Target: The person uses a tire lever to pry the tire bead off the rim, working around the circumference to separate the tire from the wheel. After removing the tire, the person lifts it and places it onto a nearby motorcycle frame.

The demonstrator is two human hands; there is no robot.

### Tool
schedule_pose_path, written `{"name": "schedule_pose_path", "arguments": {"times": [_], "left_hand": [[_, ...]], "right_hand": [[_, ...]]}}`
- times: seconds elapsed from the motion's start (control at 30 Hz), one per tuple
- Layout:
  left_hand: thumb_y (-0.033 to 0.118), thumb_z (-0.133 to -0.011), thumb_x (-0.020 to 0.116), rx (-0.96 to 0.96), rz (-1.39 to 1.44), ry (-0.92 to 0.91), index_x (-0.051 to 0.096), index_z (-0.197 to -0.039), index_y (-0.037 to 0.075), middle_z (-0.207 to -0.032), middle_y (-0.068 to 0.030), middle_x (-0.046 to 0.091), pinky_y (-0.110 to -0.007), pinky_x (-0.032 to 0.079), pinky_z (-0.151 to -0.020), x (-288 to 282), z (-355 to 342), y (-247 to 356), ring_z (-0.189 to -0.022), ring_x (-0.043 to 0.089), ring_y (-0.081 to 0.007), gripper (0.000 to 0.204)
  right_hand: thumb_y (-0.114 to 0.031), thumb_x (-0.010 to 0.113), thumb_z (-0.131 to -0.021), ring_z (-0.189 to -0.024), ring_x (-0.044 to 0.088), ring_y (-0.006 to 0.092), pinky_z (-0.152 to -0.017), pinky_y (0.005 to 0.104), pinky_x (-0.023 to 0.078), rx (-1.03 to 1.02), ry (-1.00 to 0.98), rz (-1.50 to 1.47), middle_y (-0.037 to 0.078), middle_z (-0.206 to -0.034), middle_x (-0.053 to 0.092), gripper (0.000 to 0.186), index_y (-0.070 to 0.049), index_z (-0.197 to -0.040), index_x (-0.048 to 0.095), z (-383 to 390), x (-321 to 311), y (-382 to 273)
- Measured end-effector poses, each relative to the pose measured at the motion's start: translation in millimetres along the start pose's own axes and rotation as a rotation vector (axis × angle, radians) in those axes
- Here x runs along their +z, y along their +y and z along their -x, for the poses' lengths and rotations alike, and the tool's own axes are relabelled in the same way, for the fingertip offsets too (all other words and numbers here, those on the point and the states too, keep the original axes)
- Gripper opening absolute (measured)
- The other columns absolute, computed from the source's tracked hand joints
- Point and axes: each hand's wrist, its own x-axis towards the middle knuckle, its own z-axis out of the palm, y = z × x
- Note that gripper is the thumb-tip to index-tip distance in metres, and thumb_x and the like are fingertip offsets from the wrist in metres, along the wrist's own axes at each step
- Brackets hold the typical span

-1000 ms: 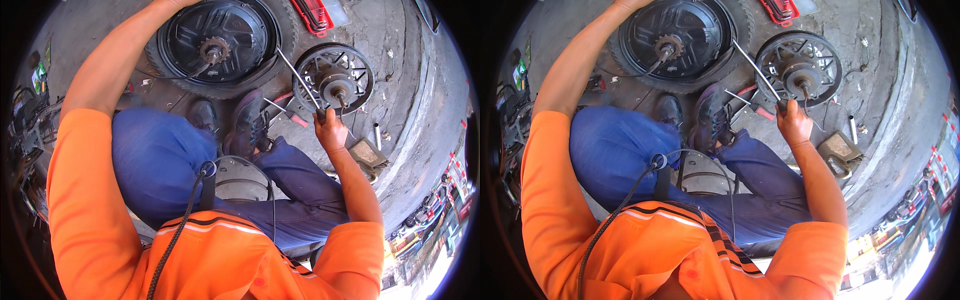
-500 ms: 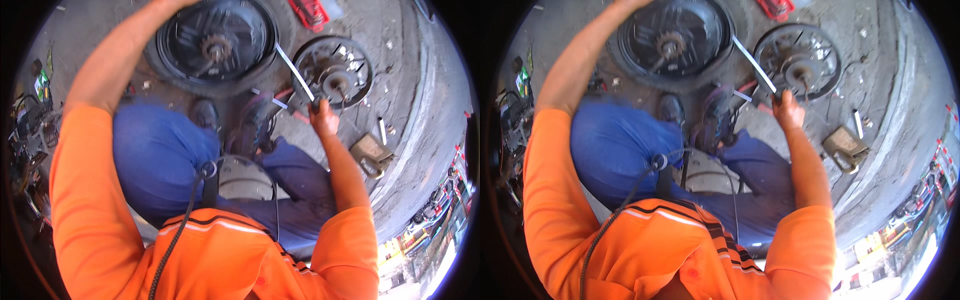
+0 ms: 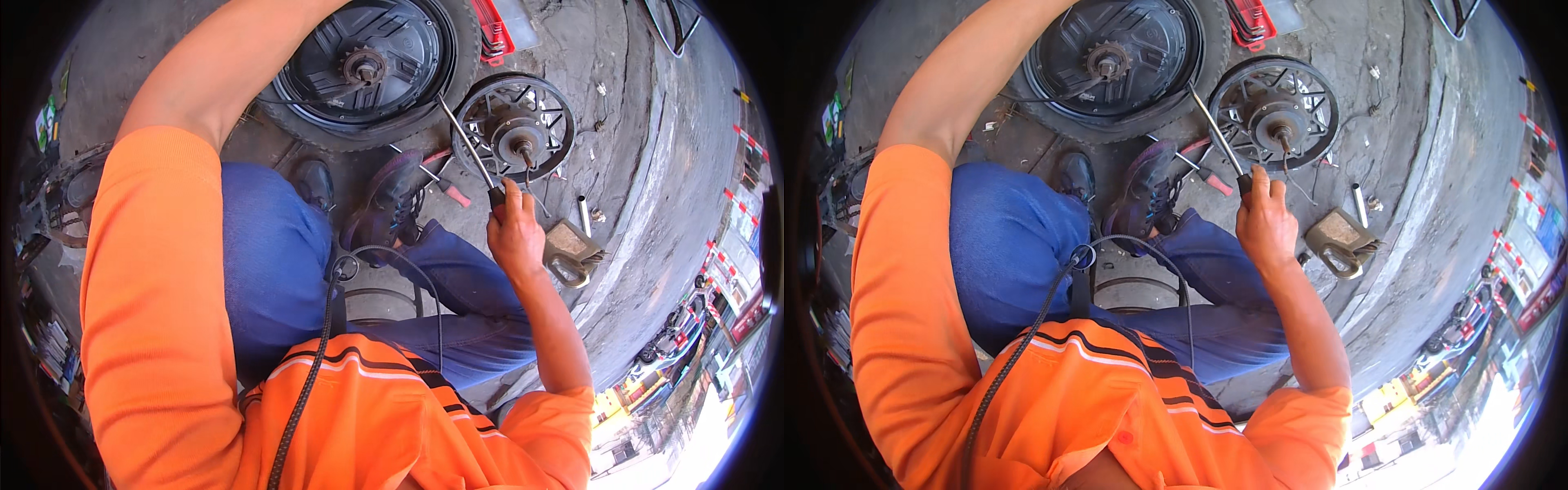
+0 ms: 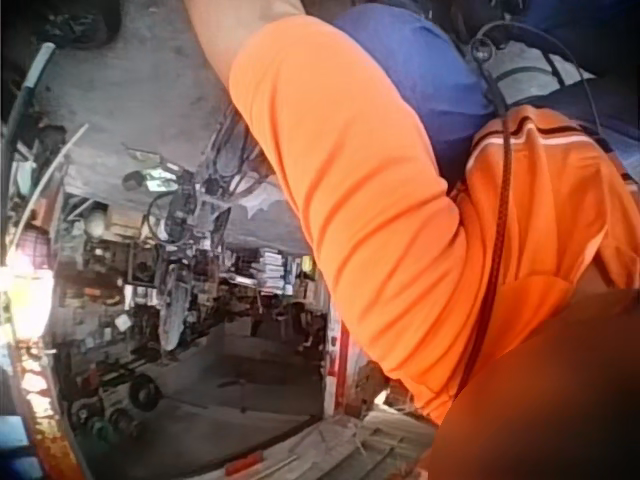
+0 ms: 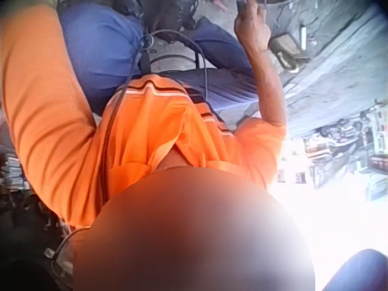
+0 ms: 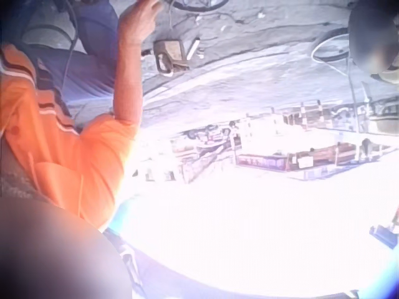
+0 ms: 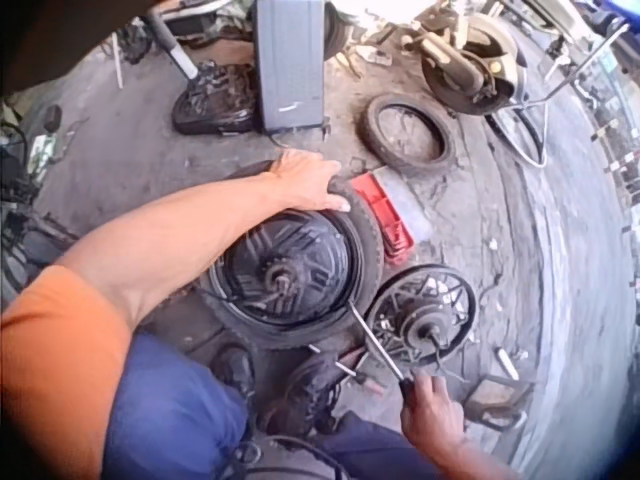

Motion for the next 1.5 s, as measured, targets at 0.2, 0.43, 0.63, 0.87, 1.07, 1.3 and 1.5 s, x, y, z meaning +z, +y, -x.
{"name": "schedule_pose_path", "arguments": {"times": [0.2,0.43,0.63,0.87,1.07,1.3,1.5], "left_hand": [[0.07,-0.077,0.069,0.01,0.036,-0.015,0.069,-0.115,0.009,-0.108,-0.0236,0.071,-0.055,0.052,-0.089,-3,0,-11,-0.104,0.068,-0.0427,0.072],[0.07,-0.077,0.069,-0.081,0.061,0.019,0.068,-0.116,0.008,-0.108,-0.0247,0.071,-0.054,0.051,-0.09,5,11,-30,-0.105,0.067,-0.0432,0.074],[0.068,-0.078,0.069,-0.261,0.144,-0.012,0.067,-0.117,0.005,-0.115,-0.0271,0.069,-0.053,0.049,-0.097,-4,43,-49,-0.111,0.065,-0.0444,0.074],[0.065,-0.08,0.07,-0.483,0.184,-0.034,0.066,-0.121,0.003,-0.122,-0.0283,0.066,-0.051,0.049,-0.099,-6,70,-60,-0.116,0.063,-0.0443,0.074],[0.053,-0.089,0.068,-0.259,0.239,0.102,0.07,-0.117,0.004,-0.105,-0.0255,0.067,-0.049,0.05,-0.094,-32,120,-74,-0.107,0.063,-0.0402,0.056],[0.036,-0.097,0.061,-0.098,0.372,-0.28,0.064,-0.122,0.001,-0.106,-0.0243,0.07,-0.042,0.052,-0.087,-51,182,-43,-0.1,0.068,-0.0365,0.043],[0.042,-0.089,0.072,-0.065,0.091,-0.061,0.067,-0.11,0.016,-0.089,-0.0109,0.071,-0.045,0.053,-0.074,-25,187,-64,-0.088,0.068,-0.0364,0.034]], "right_hand": [[0.004,0.068,-0.079,-0.101,0.067,0.0375,-0.085,0.0415,0.055,-0.363,0.053,-0.433,0.019,-0.121,0.06,0.032,-0.003,-0.11,0.064,-26,-94,-56],[-0.015,0.078,-0.081,-0.081,0.07,0.0309,-0.071,0.0379,0.056,-0.512,0.162,-0.389,0.012,-0.085,0.069,0.016,-0.004,-0.087,0.067,-123,-113,-138],[-0.027,0.069,-0.086,-0.067,0.073,0.0341,-0.059,0.0463,0.058,-0.635,0.359,-0.134,0.018,-0.075,0.071,0.03,0.001,-0.094,0.066,-192,-67,-234],[-0.027,0.074,-0.084,-0.082,0.071,0.0315,-0.066,0.0402,0.058,-0.607,0.545,-0.19,0.014,-0.085,0.071,0.022,-0.006,-0.082,0.067,-193,-6,-264],[-0.027,0.076,-0.078,-0.083,0.067,0.035,-0.071,0.0444,0.058,-0.557,0.61,-0.19,0.013,-0.086,0.068,0.023,-0.007,-0.086,0.067,-189,23,-258],[-0.029,0.074,-0.079,-0.099,0.064,0.0374,-0.084,0.0443,0.056,-0.552,0.48,-0.395,0.017,-0.1,0.066,0.032,-0.001,-0.095,0.07,-199,46,-227],[-0.035,0.074,-0.087,-0.099,0.063,0.0333,-0.093,0.0416,0.048,-0.258,0.756,-0.378,0.012,-0.103,0.071,0.034,-0.004,-0.101,0.073,-207,72,-156]]}}
